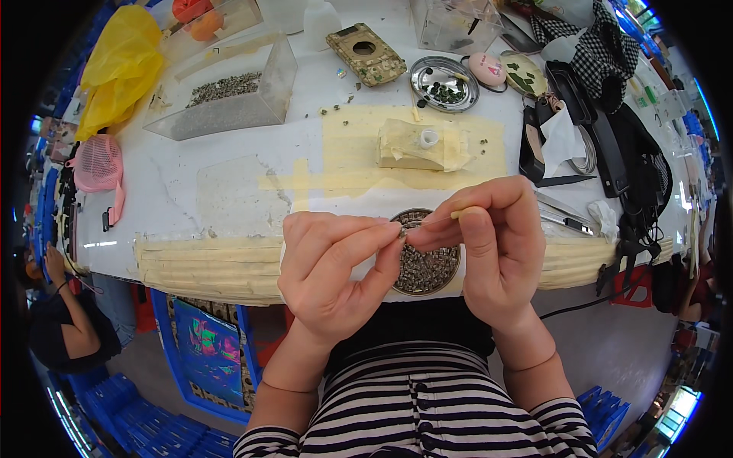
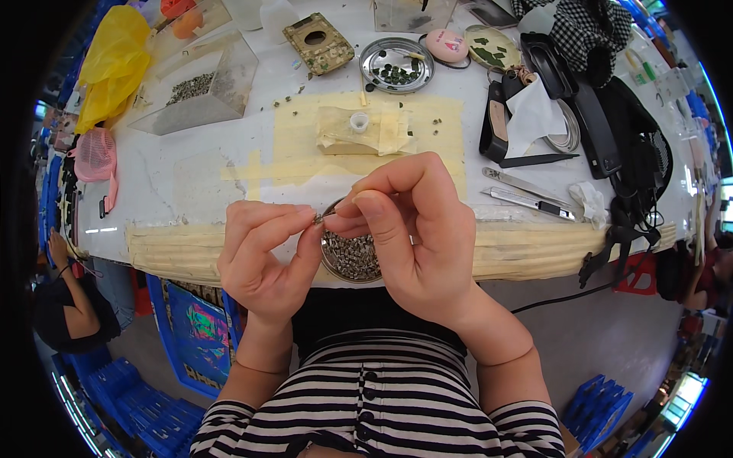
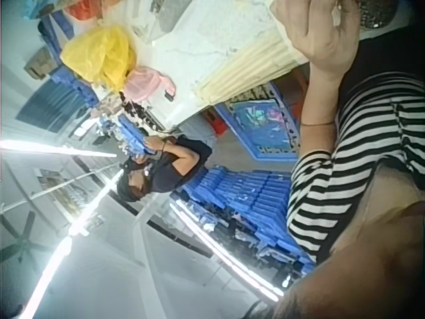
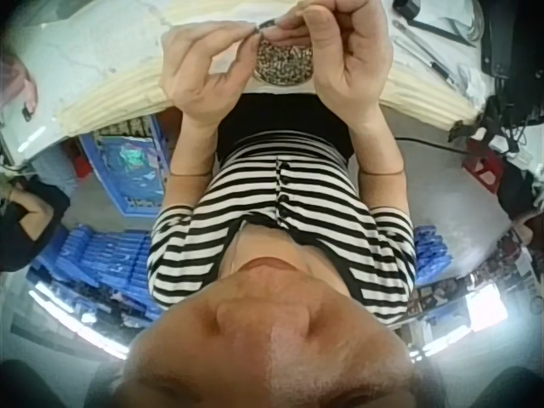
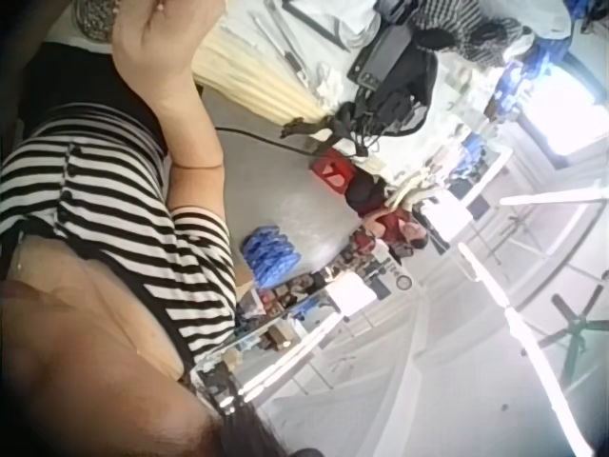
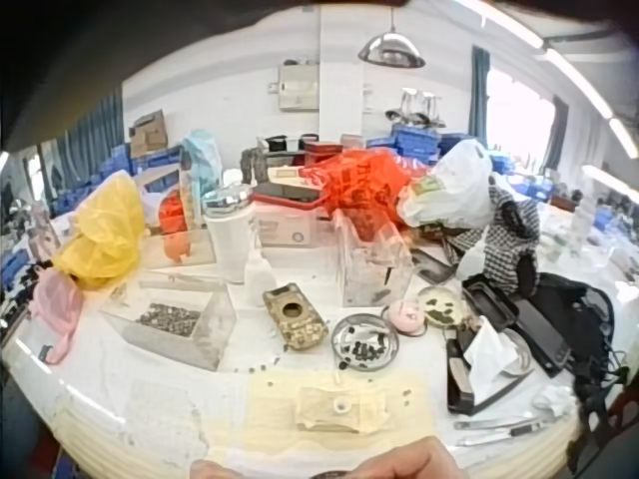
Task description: Assembling small decorative components onto a circular base at a factory workbench.
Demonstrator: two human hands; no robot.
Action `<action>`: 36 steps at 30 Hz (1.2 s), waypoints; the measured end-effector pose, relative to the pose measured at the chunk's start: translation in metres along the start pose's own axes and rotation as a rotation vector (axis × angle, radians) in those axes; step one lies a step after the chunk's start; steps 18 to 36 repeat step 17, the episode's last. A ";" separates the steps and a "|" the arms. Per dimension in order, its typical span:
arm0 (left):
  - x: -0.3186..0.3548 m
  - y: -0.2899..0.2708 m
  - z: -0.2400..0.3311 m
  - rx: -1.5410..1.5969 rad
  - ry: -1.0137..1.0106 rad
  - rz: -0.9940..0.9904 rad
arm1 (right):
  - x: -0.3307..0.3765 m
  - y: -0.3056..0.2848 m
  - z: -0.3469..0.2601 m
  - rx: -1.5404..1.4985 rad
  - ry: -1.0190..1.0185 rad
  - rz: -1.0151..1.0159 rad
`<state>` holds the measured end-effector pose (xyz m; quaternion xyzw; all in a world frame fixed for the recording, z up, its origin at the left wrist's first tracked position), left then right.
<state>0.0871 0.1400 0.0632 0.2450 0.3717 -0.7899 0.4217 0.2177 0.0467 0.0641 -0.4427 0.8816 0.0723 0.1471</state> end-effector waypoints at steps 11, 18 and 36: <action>0.003 -0.003 -0.006 0.094 -0.048 0.027 | -0.044 -0.016 -0.029 0.848 -0.488 0.184; 0.004 -0.005 -0.014 0.224 -0.098 0.069 | -0.039 -0.014 -0.020 0.922 -0.477 0.203; 0.004 -0.005 -0.014 0.224 -0.098 0.069 | -0.039 -0.014 -0.020 0.922 -0.477 0.203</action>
Point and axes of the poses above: each hand's wrist, its own x-axis away from the middle knuckle, its own y-axis out of the palm, z = x × y, the point moved 7 cm from there along -x, towards the middle knuckle, and after that the axes turned 1 degree about x, right-handed, at the moved point
